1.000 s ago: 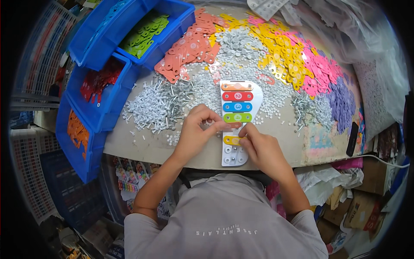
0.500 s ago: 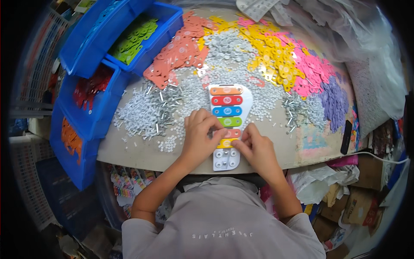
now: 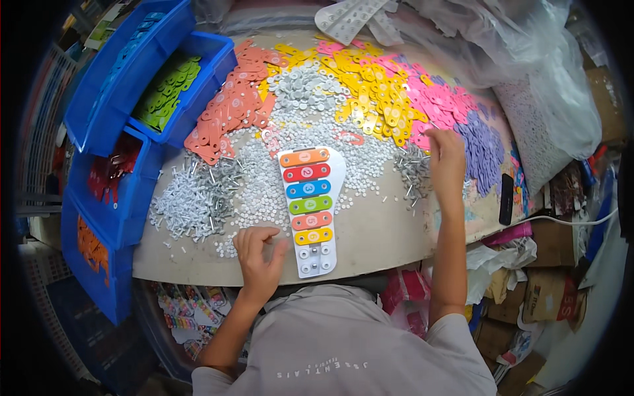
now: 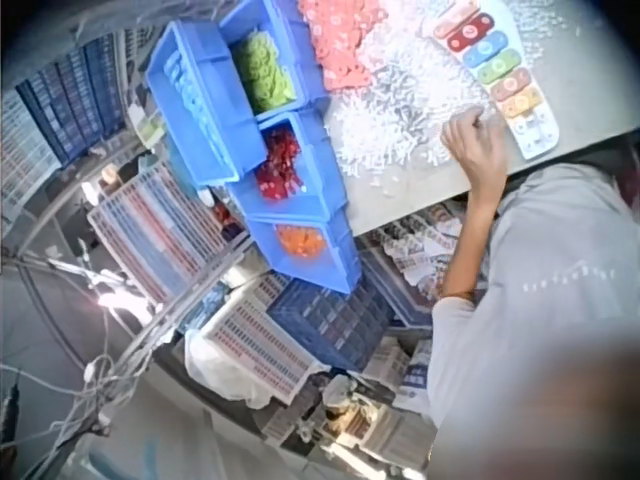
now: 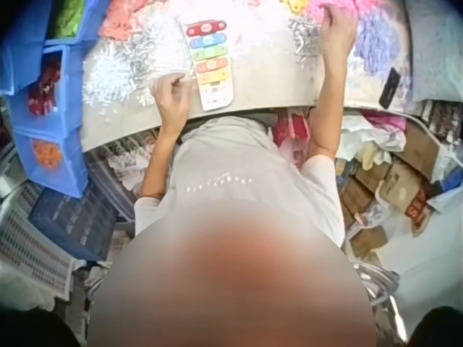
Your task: The recorder is assembling small toy xylophones by manually inserting colorful plastic keys into a white plastic base.
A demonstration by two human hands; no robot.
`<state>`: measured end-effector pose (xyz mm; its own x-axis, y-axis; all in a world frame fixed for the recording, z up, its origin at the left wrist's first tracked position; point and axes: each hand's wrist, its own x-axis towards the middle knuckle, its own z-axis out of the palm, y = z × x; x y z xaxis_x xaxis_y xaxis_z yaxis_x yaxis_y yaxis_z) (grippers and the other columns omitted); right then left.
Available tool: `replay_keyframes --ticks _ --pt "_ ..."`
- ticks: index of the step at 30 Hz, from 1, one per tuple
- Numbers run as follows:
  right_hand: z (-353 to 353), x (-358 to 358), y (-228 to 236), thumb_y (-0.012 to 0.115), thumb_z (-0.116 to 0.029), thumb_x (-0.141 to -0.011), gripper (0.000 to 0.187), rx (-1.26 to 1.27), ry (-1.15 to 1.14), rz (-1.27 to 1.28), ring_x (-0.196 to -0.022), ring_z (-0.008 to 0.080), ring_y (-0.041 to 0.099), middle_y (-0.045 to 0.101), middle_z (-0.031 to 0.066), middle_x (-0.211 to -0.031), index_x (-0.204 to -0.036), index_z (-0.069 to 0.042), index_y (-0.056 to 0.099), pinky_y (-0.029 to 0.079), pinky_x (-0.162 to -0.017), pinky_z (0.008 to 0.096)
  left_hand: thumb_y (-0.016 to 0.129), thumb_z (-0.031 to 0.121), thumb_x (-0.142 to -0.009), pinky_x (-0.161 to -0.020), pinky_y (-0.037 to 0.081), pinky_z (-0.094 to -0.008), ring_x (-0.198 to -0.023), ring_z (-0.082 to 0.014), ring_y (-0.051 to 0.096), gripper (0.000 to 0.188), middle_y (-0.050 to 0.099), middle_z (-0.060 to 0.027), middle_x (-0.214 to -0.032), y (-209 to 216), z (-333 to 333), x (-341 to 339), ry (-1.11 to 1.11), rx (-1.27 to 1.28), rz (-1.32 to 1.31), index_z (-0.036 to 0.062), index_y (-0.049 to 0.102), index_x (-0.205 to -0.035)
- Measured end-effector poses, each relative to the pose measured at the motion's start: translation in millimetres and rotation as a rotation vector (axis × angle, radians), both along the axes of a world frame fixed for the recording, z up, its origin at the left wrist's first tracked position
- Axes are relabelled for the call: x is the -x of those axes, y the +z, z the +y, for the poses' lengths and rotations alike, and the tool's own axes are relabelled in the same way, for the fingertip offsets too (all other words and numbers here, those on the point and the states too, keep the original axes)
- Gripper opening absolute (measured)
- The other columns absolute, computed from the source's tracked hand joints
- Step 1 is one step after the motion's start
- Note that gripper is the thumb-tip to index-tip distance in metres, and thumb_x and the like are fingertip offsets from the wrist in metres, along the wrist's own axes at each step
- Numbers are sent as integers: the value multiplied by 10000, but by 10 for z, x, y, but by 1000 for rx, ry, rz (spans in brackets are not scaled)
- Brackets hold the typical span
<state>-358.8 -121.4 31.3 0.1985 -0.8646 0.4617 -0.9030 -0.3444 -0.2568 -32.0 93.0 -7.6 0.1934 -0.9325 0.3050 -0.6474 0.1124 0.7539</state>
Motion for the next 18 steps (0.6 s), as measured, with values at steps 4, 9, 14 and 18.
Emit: replay_keyframes --ticks 4,9,14,18 --pt "-427 292 -227 648 -16 -862 179 -36 11 78 -951 344 610 656 149 -938 -1026 -53 712 490 -839 461 745 67 -845 -823 382 -385 -802 -231 548 196 613 -57 -866 -60 64 3 74 -72 59 62 644 -1013" --pt "-728 631 -265 695 -25 -795 239 -214 109 186 -873 351 606 634 138 -876 -1031 -58 671 478 -811 440 724 54 -866 -810 387 -375 -780 -222 558 163 615 -40 -830 -91 -26 51 108 -56 107 63 654 -1013" --pt "-710 434 -51 711 -24 -779 211 -207 257 227 -854 343 590 617 119 -852 -958 -42 601 464 -804 431 682 4 -897 -768 477 -320 -838 -203 582 154 597 -77 -913 -77 4 10 46 -57 100 31 661 -1047" --pt "-484 180 24 679 -5 -844 162 -44 284 172 -856 311 595 629 108 -872 -961 -26 568 457 -798 408 681 -3 -897 -781 487 -307 -845 -203 585 167 597 -86 -932 -73 44 9 55 -82 113 31 662 -1060"
